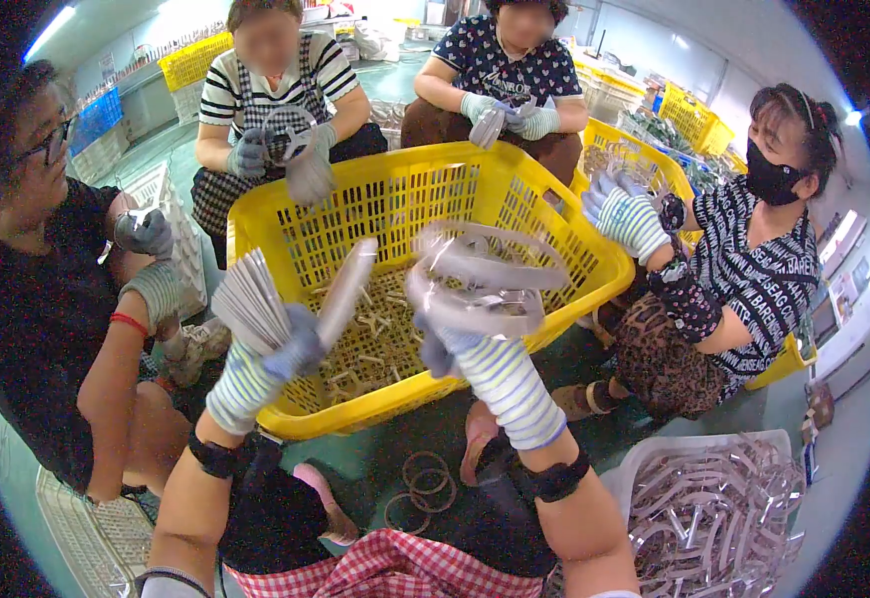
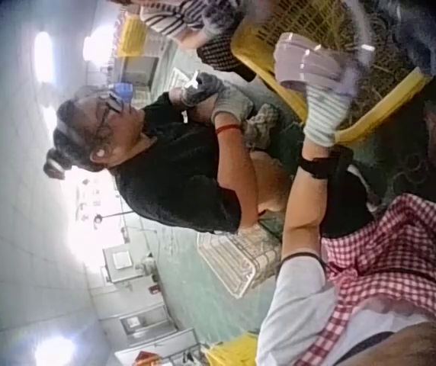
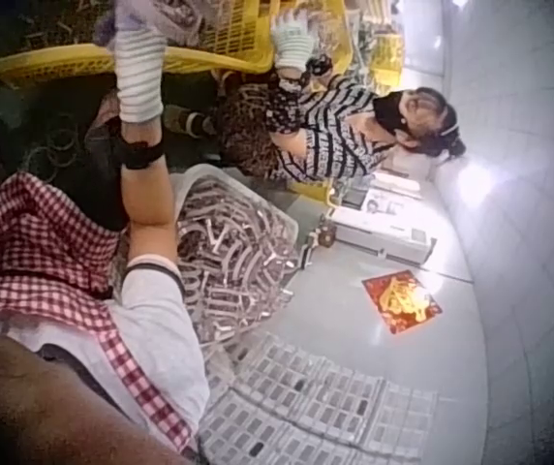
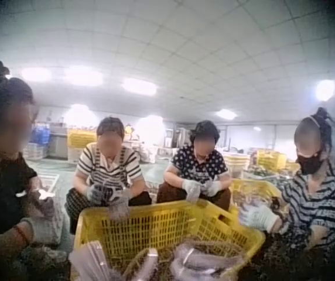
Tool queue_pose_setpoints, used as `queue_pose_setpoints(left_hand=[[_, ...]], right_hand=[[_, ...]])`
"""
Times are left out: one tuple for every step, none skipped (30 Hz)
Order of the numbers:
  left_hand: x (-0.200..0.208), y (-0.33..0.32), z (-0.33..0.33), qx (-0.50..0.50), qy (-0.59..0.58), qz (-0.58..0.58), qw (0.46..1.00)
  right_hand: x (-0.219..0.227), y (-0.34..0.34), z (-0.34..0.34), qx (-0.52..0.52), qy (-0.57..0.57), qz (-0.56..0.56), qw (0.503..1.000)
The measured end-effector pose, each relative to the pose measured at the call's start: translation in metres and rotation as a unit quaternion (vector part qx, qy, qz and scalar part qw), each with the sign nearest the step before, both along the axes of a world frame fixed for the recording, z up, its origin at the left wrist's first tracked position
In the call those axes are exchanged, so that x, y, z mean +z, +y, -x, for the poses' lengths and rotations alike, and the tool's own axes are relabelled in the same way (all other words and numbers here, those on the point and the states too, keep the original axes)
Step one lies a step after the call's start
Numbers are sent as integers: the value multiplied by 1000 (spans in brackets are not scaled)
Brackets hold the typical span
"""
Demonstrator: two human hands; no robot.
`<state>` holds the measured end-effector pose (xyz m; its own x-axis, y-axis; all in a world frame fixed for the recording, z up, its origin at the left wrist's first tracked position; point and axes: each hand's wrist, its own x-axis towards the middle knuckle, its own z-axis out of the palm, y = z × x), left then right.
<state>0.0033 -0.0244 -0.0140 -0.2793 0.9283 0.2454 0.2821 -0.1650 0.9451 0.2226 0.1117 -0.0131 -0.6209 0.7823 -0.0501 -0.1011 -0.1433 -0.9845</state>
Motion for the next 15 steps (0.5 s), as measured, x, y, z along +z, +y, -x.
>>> queue_pose_setpoints(left_hand=[[2, 0, 4, 3, 2, 0, 1000], [3, 1, 10, 3, -146, -25, 989], [1, 0, 16, 2, -290, -49, 956], [1, 3, 13, 59, -286, -62, 955], [3, 3, 14, 61, -285, -62, 955], [5, 4, 15, 70, -282, -59, 955], [6, 4, 16, 79, -281, -55, 955], [2, 5, 20, 70, -284, -54, 955], [2, 4, 21, 70, -284, -54, 955], [2, 4, 23, 58, -263, -44, 962], [1, 3, 24, 45, -241, -34, 969], [1, 4, 27, 45, -242, -34, 969], [1, 5, 30, 40, -233, -27, 971], [1, 6, 32, 36, -224, -21, 974], [2, 6, 35, 36, -224, -21, 974]], right_hand=[[7, 0, -4, 1, -190, -231, 954], [-12, 7, -3, -25, -92, -517, 851], [-11, 5, -2, -23, -89, -517, 851], [-9, 3, -1, 45, -104, -392, 913], [-8, 2, -1, 111, -116, -257, 953], [-10, 6, -5, 124, -182, -353, 909], [-11, 6, -3, 125, -182, -353, 909], [-12, 6, 1, 137, -138, -297, 935], [-13, 5, 4, 148, -94, -239, 955], [-8, -3, 11, 124, -39, -179, 975], [-7, -1, 11, 125, -39, -178, 975], [-4, 1, 13, 119, -90, -219, 964], [-2, 3, 15, 114, -141, -260, 949], [4, 4, 17, 116, -170, -248, 947], [1, 6, 19, 116, -169, -248, 947]])
